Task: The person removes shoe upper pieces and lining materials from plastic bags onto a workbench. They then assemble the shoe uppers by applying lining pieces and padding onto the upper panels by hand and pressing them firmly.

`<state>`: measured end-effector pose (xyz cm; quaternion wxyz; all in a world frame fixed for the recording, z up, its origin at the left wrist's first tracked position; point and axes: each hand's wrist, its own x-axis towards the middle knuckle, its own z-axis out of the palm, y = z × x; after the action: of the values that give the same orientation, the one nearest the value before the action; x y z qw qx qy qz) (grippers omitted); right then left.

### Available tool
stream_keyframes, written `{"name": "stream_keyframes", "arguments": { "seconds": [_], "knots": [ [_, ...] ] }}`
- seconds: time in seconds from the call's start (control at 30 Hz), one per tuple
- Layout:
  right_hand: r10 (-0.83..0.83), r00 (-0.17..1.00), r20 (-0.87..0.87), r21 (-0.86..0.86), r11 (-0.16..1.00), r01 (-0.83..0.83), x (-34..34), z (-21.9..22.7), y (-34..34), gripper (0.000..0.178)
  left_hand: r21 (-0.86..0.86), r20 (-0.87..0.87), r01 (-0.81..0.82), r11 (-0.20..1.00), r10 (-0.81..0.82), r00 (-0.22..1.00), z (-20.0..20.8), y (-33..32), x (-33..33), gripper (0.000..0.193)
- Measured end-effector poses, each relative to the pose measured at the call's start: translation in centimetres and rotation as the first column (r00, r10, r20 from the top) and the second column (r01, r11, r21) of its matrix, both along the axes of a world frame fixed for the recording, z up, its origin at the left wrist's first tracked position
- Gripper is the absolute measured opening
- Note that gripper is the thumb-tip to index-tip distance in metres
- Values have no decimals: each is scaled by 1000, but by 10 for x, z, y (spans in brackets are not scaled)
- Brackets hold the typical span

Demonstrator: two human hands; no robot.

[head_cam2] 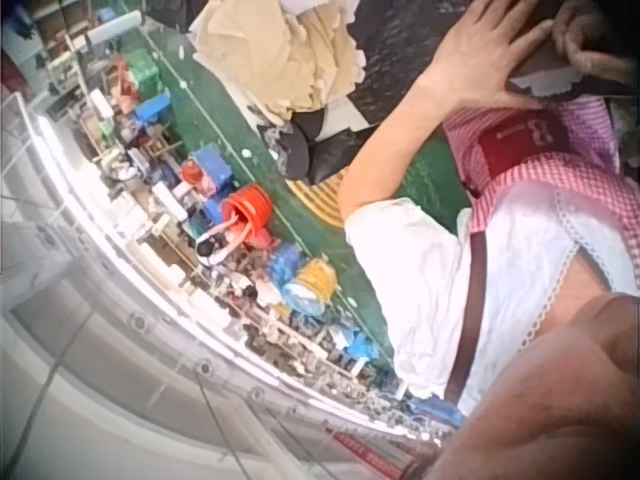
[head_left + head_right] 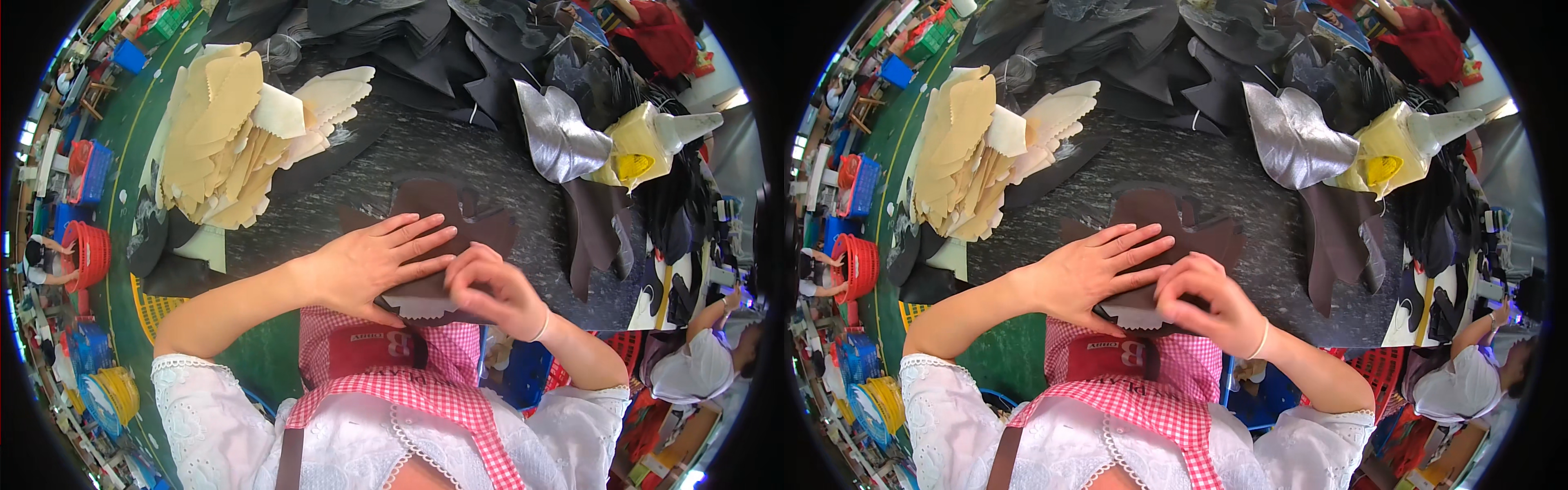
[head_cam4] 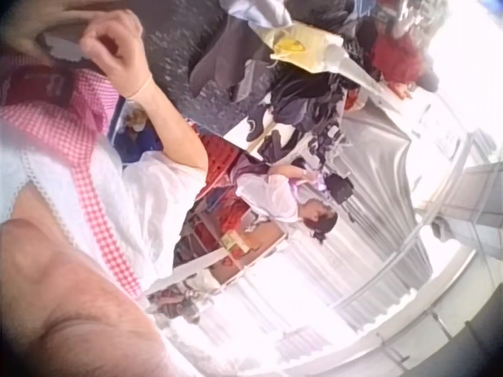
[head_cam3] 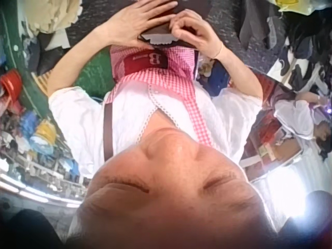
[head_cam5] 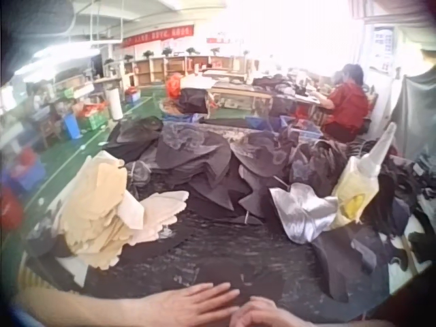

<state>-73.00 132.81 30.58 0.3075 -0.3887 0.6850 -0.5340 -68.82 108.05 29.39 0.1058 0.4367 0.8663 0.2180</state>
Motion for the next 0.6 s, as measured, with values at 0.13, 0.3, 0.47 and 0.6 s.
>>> {"name": "stream_keyframes", "arguments": {
  "seconds": [0.13,0.3,0.47,0.6],
  "knots": [
    [329,930,163,-10,943,-331,-27,6,20,11,19,-32,30,999,-29,999,3,-1,1,85],
    [-134,947,-290,-43,991,127,-38,-12,-15,16,51,-47,67,997,-64,997,-1,-1,-4,73],
    [25,675,-737,119,988,94,-31,-20,-20,46,-12,-289,467,884,-451,845,1,-10,35,50],
    [156,654,-740,248,967,50,-30,-2,-19,76,151,-122,16,988,3,993,33,-4,19,55]
  ]
}}
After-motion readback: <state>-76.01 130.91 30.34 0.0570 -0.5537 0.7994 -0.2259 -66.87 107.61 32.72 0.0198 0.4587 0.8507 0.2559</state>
